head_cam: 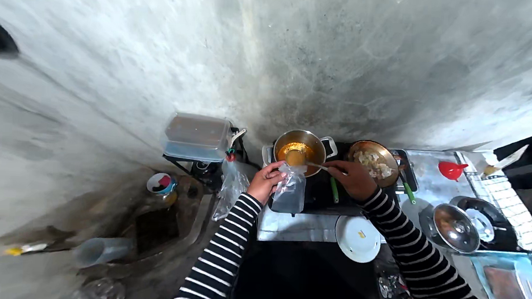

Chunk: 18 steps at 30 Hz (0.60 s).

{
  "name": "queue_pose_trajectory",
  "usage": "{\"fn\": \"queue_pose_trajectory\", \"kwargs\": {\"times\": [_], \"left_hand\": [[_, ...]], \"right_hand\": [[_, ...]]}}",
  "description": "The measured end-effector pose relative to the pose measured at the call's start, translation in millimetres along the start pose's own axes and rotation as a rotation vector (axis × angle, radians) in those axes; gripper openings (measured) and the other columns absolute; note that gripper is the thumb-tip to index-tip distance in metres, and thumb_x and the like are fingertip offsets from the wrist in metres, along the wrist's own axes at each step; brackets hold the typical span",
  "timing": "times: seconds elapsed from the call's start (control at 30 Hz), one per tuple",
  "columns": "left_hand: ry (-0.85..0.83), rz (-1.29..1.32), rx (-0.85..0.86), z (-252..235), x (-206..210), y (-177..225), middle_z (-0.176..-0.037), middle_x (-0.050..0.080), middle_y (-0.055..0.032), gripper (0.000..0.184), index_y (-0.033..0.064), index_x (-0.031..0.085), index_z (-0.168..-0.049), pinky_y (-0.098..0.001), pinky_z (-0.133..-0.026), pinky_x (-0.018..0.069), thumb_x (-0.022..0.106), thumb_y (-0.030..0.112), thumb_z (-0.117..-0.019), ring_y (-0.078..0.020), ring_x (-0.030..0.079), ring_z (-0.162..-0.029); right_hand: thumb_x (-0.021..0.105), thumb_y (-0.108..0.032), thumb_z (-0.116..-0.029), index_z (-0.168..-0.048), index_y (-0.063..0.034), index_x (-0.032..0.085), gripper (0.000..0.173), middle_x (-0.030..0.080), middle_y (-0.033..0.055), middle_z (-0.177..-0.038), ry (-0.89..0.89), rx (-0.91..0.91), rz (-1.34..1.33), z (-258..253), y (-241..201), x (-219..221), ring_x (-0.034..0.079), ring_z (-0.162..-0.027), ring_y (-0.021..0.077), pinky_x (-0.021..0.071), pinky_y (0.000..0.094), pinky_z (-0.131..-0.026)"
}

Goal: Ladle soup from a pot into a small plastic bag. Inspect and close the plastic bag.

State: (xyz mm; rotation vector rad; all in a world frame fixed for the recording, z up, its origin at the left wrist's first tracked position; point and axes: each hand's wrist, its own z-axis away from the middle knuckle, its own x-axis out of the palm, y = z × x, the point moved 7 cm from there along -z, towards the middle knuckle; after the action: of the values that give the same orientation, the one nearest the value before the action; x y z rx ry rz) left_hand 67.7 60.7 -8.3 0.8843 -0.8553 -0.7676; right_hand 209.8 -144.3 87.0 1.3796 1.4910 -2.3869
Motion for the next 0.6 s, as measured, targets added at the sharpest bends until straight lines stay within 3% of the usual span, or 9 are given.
{"fn": "queue_pose_trajectory", "kwargs": {"times": [0.07, 0.17, 0.23, 0.47, 0.6], "left_hand": [[0.006, 0.102, -0.007, -3.1, 0.8, -4.2, -0.109, 0.071, -0.0186, 0.042, 0.0012, 0.049, -0.143, -0.0436, -0.082, 0.0627, 0.059, 0.004, -0.1018, -0.0272, 0.073, -0.09], [0.096, 0.178, -0.027, -7.5, 2.5, -12.0, -0.097, 0.07, -0.014, 0.02, -0.001, 0.053, -0.122, -0.0383, -0.073, 0.061, 0.054, 0.008, -0.1043, -0.0225, 0.07, -0.081], [0.137, 0.224, -0.049, -8.9, 5.7, -16.1, -0.092, 0.07, -0.0123, 0.015, -0.0021, 0.058, -0.114, -0.0348, -0.071, 0.0605, 0.053, 0.009, -0.1052, -0.0194, 0.07, -0.078], [0.286, 0.416, -0.202, -11.5, 14.9, -38.5, -0.099, 0.07, -0.0141, 0.024, 0.0008, 0.055, -0.124, -0.0321, -0.071, 0.0599, 0.049, 0.016, -0.1071, -0.0193, 0.07, -0.083], [0.182, 0.457, -0.145, -11.7, 26.5, -43.9, -0.092, 0.068, -0.0131, 0.026, 0.0008, 0.052, -0.128, -0.0336, -0.069, 0.0594, 0.048, 0.008, -0.1037, -0.0193, 0.069, -0.076]], "right_hand": [[0.055, -0.032, -0.1061, -0.125, -0.0149, 0.074, 0.032, 0.076, 0.0059, -0.112, -0.002, -0.012, 0.003, 1.3, 0.6, -1.2, 0.071, -0.102, 0.0138, 0.0548, 0.0394, -0.096], [0.055, -0.034, -0.1058, -0.125, -0.0154, 0.074, 0.033, 0.076, 0.0059, -0.113, -0.008, -0.011, 0.01, 3.0, 2.3, -2.6, 0.07, -0.106, 0.0145, 0.0542, 0.0403, -0.098], [0.055, -0.033, -0.1056, -0.125, -0.0158, 0.075, 0.033, 0.076, 0.0055, -0.113, -0.003, -0.004, 0.015, 4.6, 4.3, -2.7, 0.071, -0.105, 0.014, 0.0543, 0.0402, -0.097], [0.056, -0.032, -0.1053, -0.124, -0.0156, 0.075, 0.032, 0.077, 0.0057, -0.111, -0.018, 0.035, 0.028, 8.8, 13.1, -1.1, 0.071, -0.103, 0.0141, 0.0546, 0.0398, -0.096], [0.056, -0.032, -0.1051, -0.125, -0.0154, 0.075, 0.032, 0.076, 0.006, -0.114, -0.043, 0.053, 0.028, 10.1, 16.2, 0.9, 0.071, -0.105, 0.0147, 0.0541, 0.0401, -0.098]]}}
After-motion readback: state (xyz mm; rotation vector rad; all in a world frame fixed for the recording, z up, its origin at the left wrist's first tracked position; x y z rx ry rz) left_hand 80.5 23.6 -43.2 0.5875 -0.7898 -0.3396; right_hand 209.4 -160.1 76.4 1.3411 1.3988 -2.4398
